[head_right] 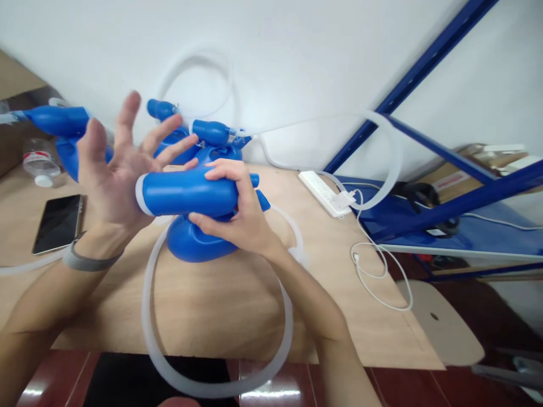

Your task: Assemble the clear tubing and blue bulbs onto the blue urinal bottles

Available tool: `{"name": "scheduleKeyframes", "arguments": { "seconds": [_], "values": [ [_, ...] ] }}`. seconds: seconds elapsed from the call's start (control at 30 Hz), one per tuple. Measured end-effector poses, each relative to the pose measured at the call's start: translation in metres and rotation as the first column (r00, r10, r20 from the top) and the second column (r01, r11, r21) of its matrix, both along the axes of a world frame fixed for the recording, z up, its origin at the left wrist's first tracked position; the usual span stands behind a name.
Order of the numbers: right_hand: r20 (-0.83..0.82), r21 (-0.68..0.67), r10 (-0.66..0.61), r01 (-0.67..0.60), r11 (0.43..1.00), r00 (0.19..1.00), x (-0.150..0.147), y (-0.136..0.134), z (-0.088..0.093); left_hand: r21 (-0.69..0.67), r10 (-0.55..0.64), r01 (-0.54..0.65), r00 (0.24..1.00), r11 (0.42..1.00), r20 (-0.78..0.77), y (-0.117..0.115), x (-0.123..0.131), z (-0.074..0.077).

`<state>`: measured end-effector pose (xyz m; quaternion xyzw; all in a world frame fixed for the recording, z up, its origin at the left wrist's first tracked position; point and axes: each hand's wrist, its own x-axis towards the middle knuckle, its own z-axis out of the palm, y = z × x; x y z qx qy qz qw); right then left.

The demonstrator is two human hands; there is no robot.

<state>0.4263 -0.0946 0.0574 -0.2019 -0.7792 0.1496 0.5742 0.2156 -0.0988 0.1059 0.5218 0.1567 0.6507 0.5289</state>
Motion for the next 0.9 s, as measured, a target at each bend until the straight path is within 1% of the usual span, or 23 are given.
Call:
{"name": "scheduleKeyframes", "arguments": {
  "seconds": [0.03, 0.1, 0.23, 0.33, 0.43, 0.5, 0.57, 0.67, 0.77, 0.83, 0.9],
  "values": [
    [0.022, 0.052, 0.019, -0.02, 0.998, 1.0, 0.0, 0.0, 0.0, -0.073, -0.02, 0.019, 1.0, 0.997, -0.011, 0.002, -0.002, 0.0],
    [0.049, 0.095, 0.04, -0.044, 0.994, 0.998, -0.002, -0.001, -0.001, -0.126, -0.037, 0.03, 0.998, 0.992, -0.056, 0.002, -0.004, 0.0],
    [0.055, 0.061, -0.011, 0.008, 0.998, 0.998, -0.006, -0.005, -0.003, -0.066, -0.044, 0.039, 0.996, 0.997, -0.074, -0.007, -0.005, 0.003],
    [0.063, 0.067, 0.02, -0.024, 0.997, 0.998, -0.005, -0.009, -0.001, -0.043, -0.076, 0.072, 0.994, 0.996, -0.075, -0.014, -0.003, 0.005],
    [0.071, 0.077, 0.047, -0.052, 0.996, 0.996, 0.0, -0.009, 0.0, -0.05, -0.063, 0.056, 0.988, 0.997, -0.14, -0.019, -0.001, 0.005],
    [0.089, 0.073, 0.048, -0.055, 0.996, 0.995, 0.002, -0.007, -0.002, -0.063, -0.043, 0.033, 0.983, 0.997, -0.178, -0.02, 0.002, 0.005],
    [0.092, 0.057, 0.049, -0.055, 0.997, 0.995, 0.003, -0.002, -0.005, -0.063, -0.03, 0.02, 0.986, 0.998, -0.166, -0.019, 0.004, 0.004],
    [0.048, 0.043, 0.069, -0.071, 0.997, 0.996, 0.002, 0.004, -0.006, -0.025, 0.005, -0.007, 0.996, 1.0, -0.09, -0.017, 0.009, 0.003],
    [0.039, 0.073, 0.086, -0.089, 0.993, 0.996, 0.003, 0.007, 0.0, -0.01, 0.043, -0.043, 0.999, 0.999, -0.02, -0.013, 0.012, -0.001],
    [0.001, 0.07, 0.029, -0.029, 0.997, 1.0, 0.007, 0.007, 0.005, 0.045, 0.119, -0.119, 0.993, 0.992, 0.014, -0.009, 0.013, -0.005],
    [-0.099, 0.025, -0.061, 0.064, 0.998, 0.993, 0.014, 0.007, 0.01, 0.143, 0.205, -0.2, 0.979, 0.969, -0.022, -0.007, 0.011, -0.008]
  ]
}}
